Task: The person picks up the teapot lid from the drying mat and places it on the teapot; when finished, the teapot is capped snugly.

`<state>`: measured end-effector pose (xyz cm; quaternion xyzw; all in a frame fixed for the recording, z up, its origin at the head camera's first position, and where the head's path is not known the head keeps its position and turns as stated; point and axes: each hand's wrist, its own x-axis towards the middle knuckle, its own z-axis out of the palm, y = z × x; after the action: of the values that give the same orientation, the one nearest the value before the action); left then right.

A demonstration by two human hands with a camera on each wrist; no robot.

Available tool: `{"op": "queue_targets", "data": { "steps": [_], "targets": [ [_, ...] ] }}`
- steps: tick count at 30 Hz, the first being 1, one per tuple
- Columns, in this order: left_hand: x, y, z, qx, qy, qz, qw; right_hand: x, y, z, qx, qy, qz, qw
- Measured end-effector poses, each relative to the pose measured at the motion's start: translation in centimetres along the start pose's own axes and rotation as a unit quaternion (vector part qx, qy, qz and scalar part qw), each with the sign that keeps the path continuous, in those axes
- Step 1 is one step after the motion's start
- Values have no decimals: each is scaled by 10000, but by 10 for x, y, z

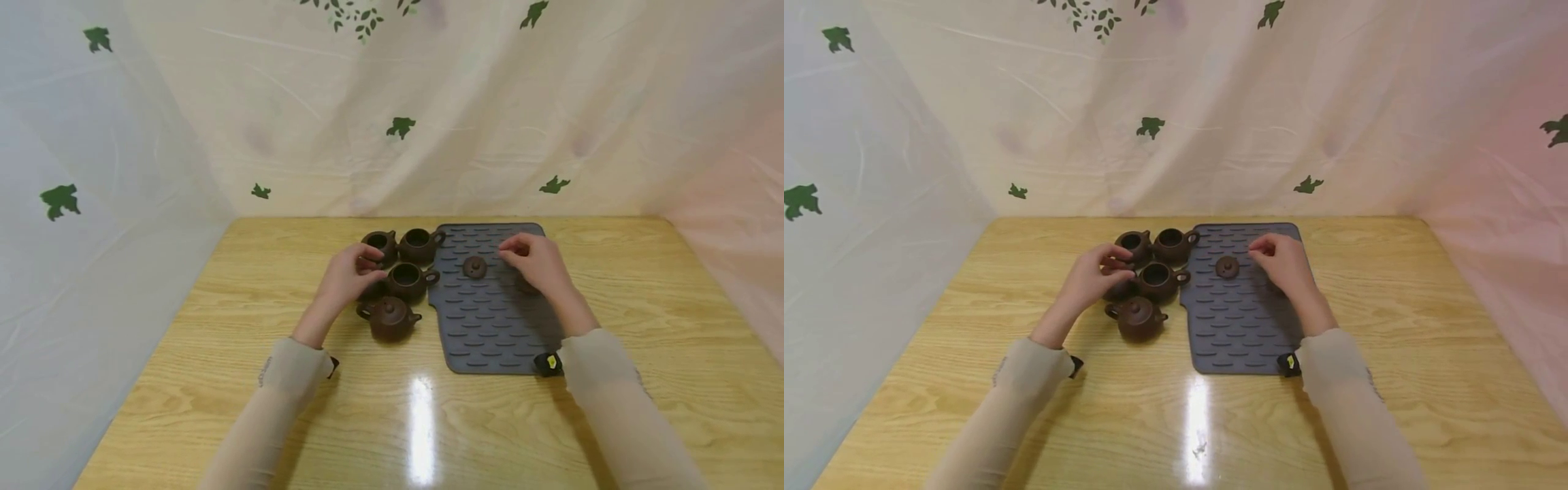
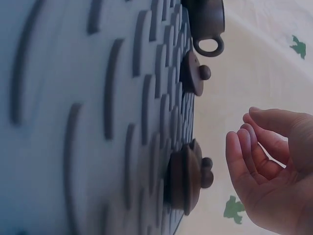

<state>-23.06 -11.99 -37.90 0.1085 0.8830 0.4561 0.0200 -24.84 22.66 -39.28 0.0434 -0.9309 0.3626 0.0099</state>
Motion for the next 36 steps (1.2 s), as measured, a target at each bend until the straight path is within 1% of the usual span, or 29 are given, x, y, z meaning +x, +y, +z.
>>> {"op": "queue_targets", "data": {
  "steps": [5, 12, 23, 30, 36],
  "targets": [
    [1, -1, 3, 100, -85, -79, 9999, -2, 7, -3, -47, 1, 121, 9999],
    [1, -1, 6, 195, -137, -166, 9996, -6, 13, -6, -47, 66, 166, 9998],
    [2, -2, 11, 344, -296, -204, 9988, -10, 24, -7, -104, 128, 255, 9995],
    [4, -3, 14, 403, -372, -161, 9984, -14, 28, -10, -66, 155, 229, 9996],
    [4, -4, 16, 584, -398, -140, 9974, -18, 33, -14, -70, 157, 267, 9995]
  ]
}}
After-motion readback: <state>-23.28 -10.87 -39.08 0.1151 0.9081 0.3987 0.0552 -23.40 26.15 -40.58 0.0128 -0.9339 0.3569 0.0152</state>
